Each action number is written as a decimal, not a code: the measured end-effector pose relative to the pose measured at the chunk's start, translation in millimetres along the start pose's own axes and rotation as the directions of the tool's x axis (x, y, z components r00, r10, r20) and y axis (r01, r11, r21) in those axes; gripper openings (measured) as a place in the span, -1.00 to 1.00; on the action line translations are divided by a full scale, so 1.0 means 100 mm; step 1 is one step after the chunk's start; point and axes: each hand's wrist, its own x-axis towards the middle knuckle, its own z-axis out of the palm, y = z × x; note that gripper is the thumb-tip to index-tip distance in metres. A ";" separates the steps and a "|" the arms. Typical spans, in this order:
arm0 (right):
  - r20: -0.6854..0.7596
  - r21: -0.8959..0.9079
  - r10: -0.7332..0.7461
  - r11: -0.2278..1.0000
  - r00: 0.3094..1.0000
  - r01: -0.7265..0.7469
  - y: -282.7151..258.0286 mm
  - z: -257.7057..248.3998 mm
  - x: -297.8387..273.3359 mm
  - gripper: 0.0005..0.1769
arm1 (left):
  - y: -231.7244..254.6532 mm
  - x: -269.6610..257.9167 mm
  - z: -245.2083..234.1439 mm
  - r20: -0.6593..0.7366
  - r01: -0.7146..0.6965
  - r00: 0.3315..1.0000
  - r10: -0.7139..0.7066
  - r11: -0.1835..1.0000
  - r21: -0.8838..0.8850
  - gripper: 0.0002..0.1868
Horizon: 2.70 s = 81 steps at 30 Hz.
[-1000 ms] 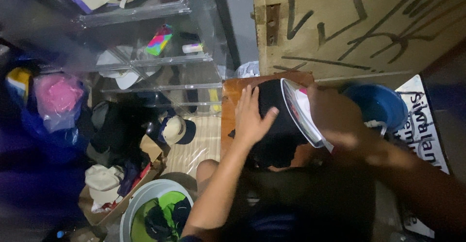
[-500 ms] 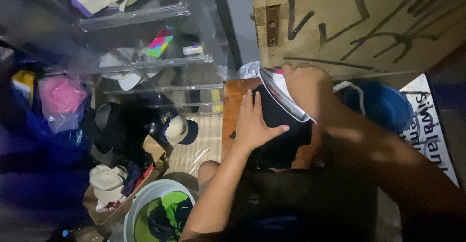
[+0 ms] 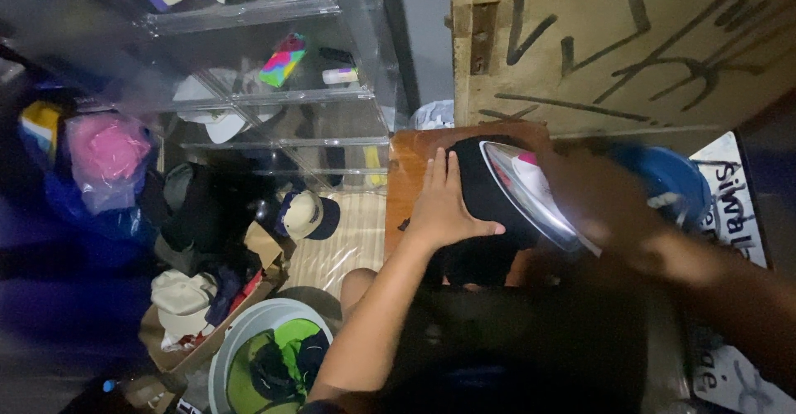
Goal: The person takes a cap from a stack, rinses it by hand in a blue bucket, and then uses an iron on a small wooden surface to press a black cap.
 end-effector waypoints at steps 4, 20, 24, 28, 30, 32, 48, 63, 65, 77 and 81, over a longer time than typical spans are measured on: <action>0.063 -0.148 0.060 0.988 0.996 -0.050 -0.04 0.04 0.08 -0.78 | 0.00 0.02 0.01 -0.023 -0.013 1.000 0.014 0.999 0.036 0.39; -0.196 -0.410 -0.330 0.883 0.923 0.229 0.33 0.55 0.60 -0.83 | 0.04 -0.03 -0.04 -0.010 0.057 0.998 -0.057 0.997 0.051 0.43; -0.144 -0.417 -0.314 0.879 0.938 0.231 0.27 0.41 0.34 -0.63 | -0.05 0.03 0.05 -0.001 0.035 0.999 -0.035 0.998 0.046 0.40; -0.093 -0.411 -0.266 0.888 0.959 0.206 0.13 0.29 0.35 -0.50 | -0.08 0.05 0.06 -0.028 0.007 1.000 -0.006 0.999 0.048 0.46; -0.083 -0.417 -0.252 0.888 0.964 0.197 0.07 0.30 0.56 -0.62 | 0.01 0.01 -0.04 0.002 0.018 1.000 -0.018 1.000 -0.002 0.42; -0.054 -0.420 -0.193 0.895 0.980 0.153 0.07 0.35 0.80 -0.85 | 0.00 0.00 -0.05 0.003 -0.005 1.000 0.005 1.000 -0.001 0.41; 0.088 -0.323 0.023 0.947 0.996 0.007 -0.33 -0.09 0.26 -0.78 | 0.01 -0.02 -0.03 0.001 0.029 1.000 -0.029 0.999 0.042 0.42; -0.053 -0.454 -0.258 0.867 0.965 0.207 0.10 0.58 1.41 -0.82 | 0.06 -0.02 -0.07 0.009 0.040 0.999 -0.041 0.998 0.038 0.40; -0.113 -0.552 -0.356 0.799 0.928 0.239 0.02 0.57 1.40 -0.86 | 0.05 -0.02 -0.06 0.018 0.048 0.999 -0.050 0.997 0.059 0.41; 0.168 -0.220 0.183 0.965 0.969 -0.144 0.03 0.16 0.05 -0.60 | -0.23 0.15 0.25 -0.044 0.033 0.999 -0.026 0.986 0.162 0.52; 0.062 -0.245 0.111 0.965 0.992 -0.092 0.19 0.30 0.05 -0.74 | -0.16 0.12 0.19 -0.064 -0.021 0.998 0.030 0.991 0.131 0.52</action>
